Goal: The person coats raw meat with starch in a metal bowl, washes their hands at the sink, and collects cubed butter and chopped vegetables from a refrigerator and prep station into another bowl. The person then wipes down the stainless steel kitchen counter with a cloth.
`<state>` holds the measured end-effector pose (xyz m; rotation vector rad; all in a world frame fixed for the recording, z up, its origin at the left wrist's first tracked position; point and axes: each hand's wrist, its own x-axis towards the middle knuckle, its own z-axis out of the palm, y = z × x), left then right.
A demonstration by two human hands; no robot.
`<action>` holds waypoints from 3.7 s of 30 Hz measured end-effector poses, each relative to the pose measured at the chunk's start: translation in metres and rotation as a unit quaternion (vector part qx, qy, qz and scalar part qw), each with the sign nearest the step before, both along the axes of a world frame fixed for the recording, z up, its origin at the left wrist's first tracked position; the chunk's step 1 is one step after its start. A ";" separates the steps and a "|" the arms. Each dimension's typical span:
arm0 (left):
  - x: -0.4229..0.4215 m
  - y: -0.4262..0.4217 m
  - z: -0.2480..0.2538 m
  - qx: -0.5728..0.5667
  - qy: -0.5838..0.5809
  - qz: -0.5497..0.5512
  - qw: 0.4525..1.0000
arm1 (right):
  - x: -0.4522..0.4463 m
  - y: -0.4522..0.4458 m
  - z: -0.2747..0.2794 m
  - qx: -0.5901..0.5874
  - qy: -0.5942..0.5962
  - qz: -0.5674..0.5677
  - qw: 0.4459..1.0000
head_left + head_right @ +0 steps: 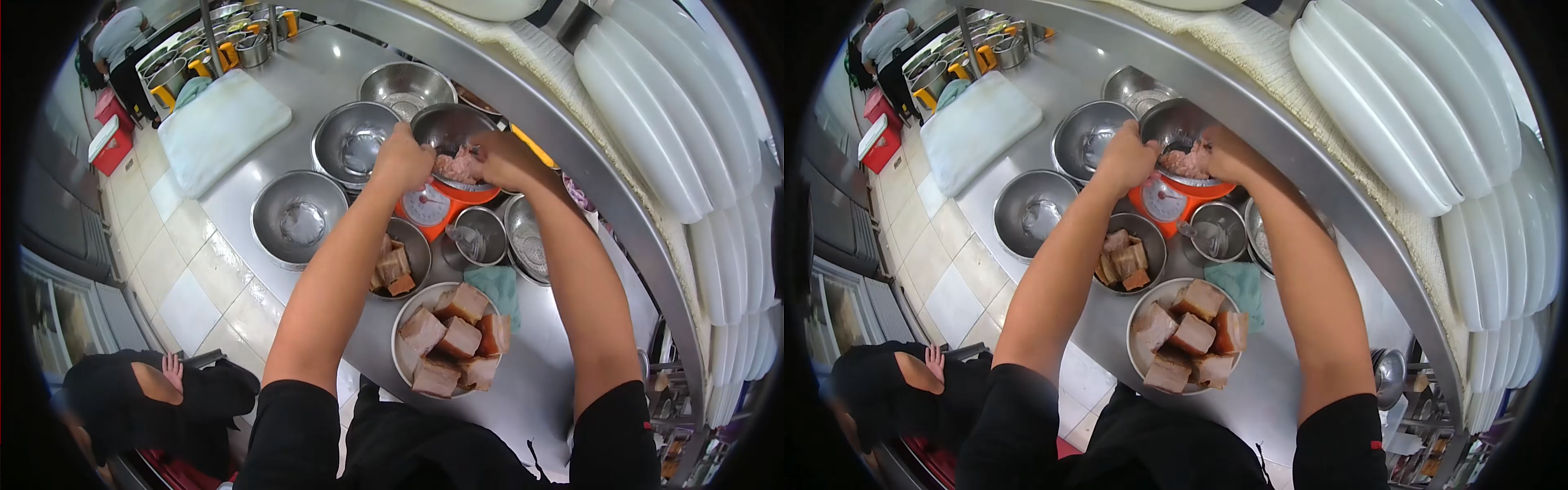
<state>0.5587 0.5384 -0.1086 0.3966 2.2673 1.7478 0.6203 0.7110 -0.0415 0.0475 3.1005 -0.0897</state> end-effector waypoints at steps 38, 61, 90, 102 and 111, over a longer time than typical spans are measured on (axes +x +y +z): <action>0.003 -0.005 0.000 0.054 -0.028 0.008 0.998 | 0.005 0.042 0.014 -0.602 0.156 0.042 0.782; -0.015 0.003 -0.012 -0.151 0.071 -0.018 0.986 | 0.129 0.147 -0.050 -0.895 0.059 -0.105 0.430; 0.394 0.082 0.043 0.040 -0.088 -0.080 0.992 | 1.058 0.482 -0.072 -0.250 0.767 -0.500 0.315; 0.689 0.358 0.088 -0.053 0.047 -0.486 0.871 | 0.829 0.257 -0.006 -0.132 0.351 -0.321 0.870; 0.751 0.427 0.021 -0.035 0.389 -0.459 0.798 | 0.800 0.314 -0.114 -0.359 0.364 -0.416 0.752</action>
